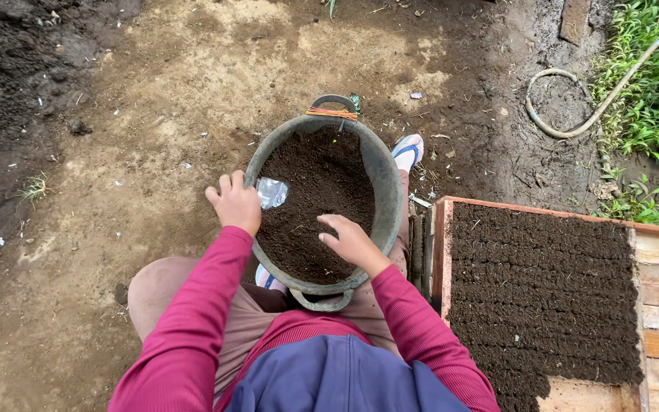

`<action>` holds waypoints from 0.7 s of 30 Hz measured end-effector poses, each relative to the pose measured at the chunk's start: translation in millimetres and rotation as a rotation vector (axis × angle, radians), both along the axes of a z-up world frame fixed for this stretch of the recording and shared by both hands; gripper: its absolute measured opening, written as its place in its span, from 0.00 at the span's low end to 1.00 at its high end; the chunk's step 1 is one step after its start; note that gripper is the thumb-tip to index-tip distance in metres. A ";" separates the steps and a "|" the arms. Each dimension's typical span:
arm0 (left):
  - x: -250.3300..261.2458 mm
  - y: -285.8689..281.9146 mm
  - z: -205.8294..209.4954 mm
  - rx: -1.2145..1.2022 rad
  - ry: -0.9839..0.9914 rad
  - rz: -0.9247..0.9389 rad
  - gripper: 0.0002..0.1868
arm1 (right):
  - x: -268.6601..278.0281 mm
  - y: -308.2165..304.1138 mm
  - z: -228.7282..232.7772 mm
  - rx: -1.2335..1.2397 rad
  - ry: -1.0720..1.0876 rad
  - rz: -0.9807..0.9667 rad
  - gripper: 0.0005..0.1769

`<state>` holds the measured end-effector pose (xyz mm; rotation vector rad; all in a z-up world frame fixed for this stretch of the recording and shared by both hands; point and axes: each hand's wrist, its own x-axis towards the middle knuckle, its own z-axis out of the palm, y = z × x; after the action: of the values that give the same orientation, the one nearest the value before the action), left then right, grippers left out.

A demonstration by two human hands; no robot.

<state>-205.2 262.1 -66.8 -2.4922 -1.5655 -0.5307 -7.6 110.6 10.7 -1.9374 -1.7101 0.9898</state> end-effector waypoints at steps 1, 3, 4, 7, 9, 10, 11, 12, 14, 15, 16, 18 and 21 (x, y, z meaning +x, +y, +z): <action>-2.9 -4.1 13.9 -0.001 0.000 0.003 0.06 | -2.5 8.8 -3.9 -0.001 0.000 0.003 0.23; -9.4 -14.4 41.7 -0.082 0.034 -0.149 0.06 | -8.4 24.3 -11.9 0.094 -0.014 -0.023 0.19; -5.2 -20.3 40.4 -0.084 0.036 -0.146 0.06 | -12.7 30.7 -11.7 0.091 -0.012 -0.020 0.19; 8.6 -35.1 25.9 -0.132 -0.026 -0.322 0.05 | -23.5 44.6 -21.1 0.122 0.113 -0.076 0.22; 21.1 -41.1 1.5 -0.337 -0.091 -0.325 0.05 | -26.2 47.0 -40.4 -0.033 0.095 -0.115 0.22; 24.9 -45.0 2.8 -0.337 -0.089 -0.331 0.05 | -27.0 42.3 -46.4 -0.032 0.097 -0.120 0.22; 30.7 -49.3 3.7 -0.510 -0.120 -0.282 0.03 | -26.1 37.3 -52.3 0.023 0.093 -0.188 0.14; 36.2 -53.5 4.3 -0.682 -0.150 -0.231 0.05 | -25.4 32.4 -58.4 0.077 0.089 -0.255 0.07; 42.6 -68.2 0.5 -0.695 -0.232 -0.223 0.05 | -23.3 20.6 -78.6 0.071 0.091 -0.301 0.05; 45.4 -75.6 -1.3 -0.703 -0.313 -0.209 0.05 | -22.5 14.8 -88.7 0.068 0.097 -0.341 0.05; 47.4 -81.2 -7.1 -0.708 -0.314 -0.211 0.05 | -24.4 10.2 -81.4 0.065 0.094 -0.343 0.05; 51.4 -88.6 -17.3 -0.615 -0.190 -0.257 0.03 | -28.4 4.6 -66.0 0.000 0.128 -0.363 0.08; 49.0 -88.2 -16.9 -0.548 -0.096 -0.302 0.05 | -24.0 1.0 -63.6 -0.089 0.158 -0.363 0.10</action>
<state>-156.2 174.0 -83.7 -3.1882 -1.5373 -0.2821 -31.6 111.6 -53.0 -2.0664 -1.1920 1.0589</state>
